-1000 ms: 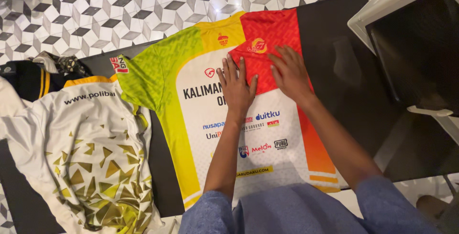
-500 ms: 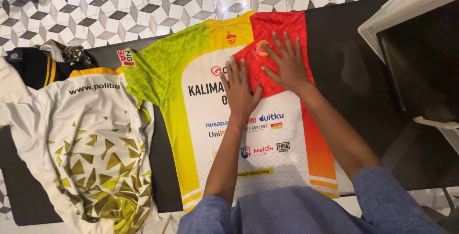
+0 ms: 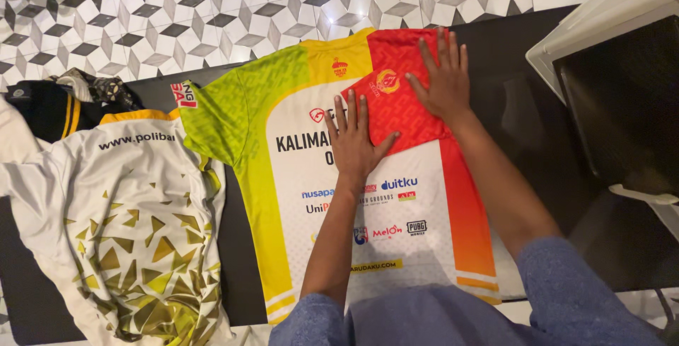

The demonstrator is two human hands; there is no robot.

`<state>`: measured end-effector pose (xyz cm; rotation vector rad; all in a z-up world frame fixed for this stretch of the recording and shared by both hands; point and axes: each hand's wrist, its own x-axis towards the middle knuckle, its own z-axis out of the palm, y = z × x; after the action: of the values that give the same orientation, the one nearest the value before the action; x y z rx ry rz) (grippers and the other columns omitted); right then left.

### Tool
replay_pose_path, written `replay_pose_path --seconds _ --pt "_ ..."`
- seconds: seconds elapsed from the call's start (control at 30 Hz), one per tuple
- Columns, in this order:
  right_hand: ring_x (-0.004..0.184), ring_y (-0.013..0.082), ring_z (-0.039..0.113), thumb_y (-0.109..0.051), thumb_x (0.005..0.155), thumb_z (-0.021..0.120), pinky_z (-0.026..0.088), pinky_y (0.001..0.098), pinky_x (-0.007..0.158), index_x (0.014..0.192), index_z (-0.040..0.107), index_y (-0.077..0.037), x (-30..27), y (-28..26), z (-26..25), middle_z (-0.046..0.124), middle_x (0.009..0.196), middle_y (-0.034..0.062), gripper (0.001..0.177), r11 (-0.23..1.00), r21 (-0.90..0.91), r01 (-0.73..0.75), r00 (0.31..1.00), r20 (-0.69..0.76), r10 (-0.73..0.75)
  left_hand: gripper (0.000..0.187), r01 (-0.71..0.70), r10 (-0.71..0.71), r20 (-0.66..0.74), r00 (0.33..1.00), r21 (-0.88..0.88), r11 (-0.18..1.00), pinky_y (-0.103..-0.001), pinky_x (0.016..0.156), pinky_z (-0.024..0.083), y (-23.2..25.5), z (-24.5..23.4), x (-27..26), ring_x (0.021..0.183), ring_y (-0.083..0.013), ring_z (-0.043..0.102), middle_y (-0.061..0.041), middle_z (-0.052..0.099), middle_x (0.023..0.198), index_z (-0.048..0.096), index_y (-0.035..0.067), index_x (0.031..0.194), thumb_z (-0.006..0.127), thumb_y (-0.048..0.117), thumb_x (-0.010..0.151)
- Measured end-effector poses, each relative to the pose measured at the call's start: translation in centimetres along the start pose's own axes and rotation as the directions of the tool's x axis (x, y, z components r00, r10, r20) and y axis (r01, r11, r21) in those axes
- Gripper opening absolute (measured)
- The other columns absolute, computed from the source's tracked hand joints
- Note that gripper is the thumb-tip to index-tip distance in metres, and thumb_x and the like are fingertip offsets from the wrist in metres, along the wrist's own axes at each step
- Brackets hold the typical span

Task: The person spreads out a shirt on a table, folds the sides and sleeves inward, and then folds the bottom up to create a rectangle before placing it into a shelf inside a locker.

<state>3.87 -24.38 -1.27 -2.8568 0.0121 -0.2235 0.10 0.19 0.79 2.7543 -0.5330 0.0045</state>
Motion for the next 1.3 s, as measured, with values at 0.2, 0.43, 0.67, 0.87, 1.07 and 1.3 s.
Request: replay_pose_path --seconds 0.2,0.43,0.67,0.87,1.07,1.3 --pt "0.159 0.0468 0.018 -0.051 0.107 0.061 0.015 0.0615 0.128 0.167 0.035 -0.004 -0.3 -0.3 0.2 0.017 0.172 0.0282 0.081 0.999 -0.025 0.033 0.998 -0.044 -0.034 0.117 0.004 -0.004 0.025 1.000 -0.003 1.000 -0.064 0.126 0.006 0.1 -0.1 -0.1 0.160 -0.0378 0.007 -0.017 0.017 0.171 0.032 0.004 0.161 0.058 0.085 0.079" --pt "0.161 0.0403 0.021 -0.050 0.108 0.060 0.016 0.0599 0.127 0.167 0.032 -0.002 0.7 0.5 0.5 0.022 0.173 0.0240 0.081 1.000 0.008 0.005 1.000 -0.018 -0.005 0.124 0.006 -0.006 0.020 1.000 -0.014 1.000 -0.069 0.123 0.006 0.1 -0.1 -0.1 0.159 -0.0406 0.007 -0.017 0.015 0.172 0.031 0.008 0.162 0.061 0.088 0.072" --pt "0.160 0.0405 0.023 -0.048 0.110 0.058 0.016 0.0610 0.127 0.165 0.034 0.001 0.7 0.5 0.3 0.024 0.171 0.0250 0.077 0.999 -0.015 0.043 0.998 -0.040 -0.043 0.124 0.014 -0.014 0.012 1.000 0.008 1.000 -0.069 0.124 0.005 0.0 0.2 -0.1 0.159 -0.0386 0.008 -0.015 0.016 0.172 0.030 0.010 0.163 0.061 0.089 0.072" --pt "0.158 0.0394 0.023 -0.044 0.107 0.053 0.013 0.0600 0.128 0.160 0.038 0.002 -4.9 -2.2 -2.1 0.028 0.168 0.0250 0.071 0.995 0.012 0.094 0.992 0.078 -0.095 0.124 0.020 -0.020 0.020 1.000 0.005 1.000 -0.069 0.123 0.004 0.1 0.2 0.0 0.159 -0.0386 0.010 -0.014 0.016 0.171 0.030 0.011 0.162 0.060 0.090 0.071" --pt "0.158 0.0394 0.021 -0.044 0.104 0.052 0.011 0.0587 0.127 0.159 0.036 0.002 -14.5 -4.3 -3.7 0.028 0.167 0.0262 0.073 0.998 -0.016 0.064 0.993 0.101 -0.062 0.103 -0.028 0.019 -0.090 0.996 -0.101 0.994 -0.067 0.123 0.007 -0.3 0.8 -1.2 0.159 -0.0397 0.015 -0.020 0.019 0.171 0.033 0.009 0.162 0.060 0.075 0.087" --pt "0.157 0.0395 0.021 -0.046 0.102 0.050 0.011 0.0591 0.126 0.160 0.034 -0.003 -24.7 -6.3 -5.2 0.024 0.168 0.0245 0.074 0.999 0.033 -0.011 0.996 0.084 0.008 0.081 -0.053 0.042 -0.094 0.995 -0.108 0.993 -0.063 0.125 0.013 -1.6 -0.9 -13.8 0.158 -0.0407 0.021 -0.021 0.027 0.168 0.039 0.009 0.158 0.064 0.054 0.095"
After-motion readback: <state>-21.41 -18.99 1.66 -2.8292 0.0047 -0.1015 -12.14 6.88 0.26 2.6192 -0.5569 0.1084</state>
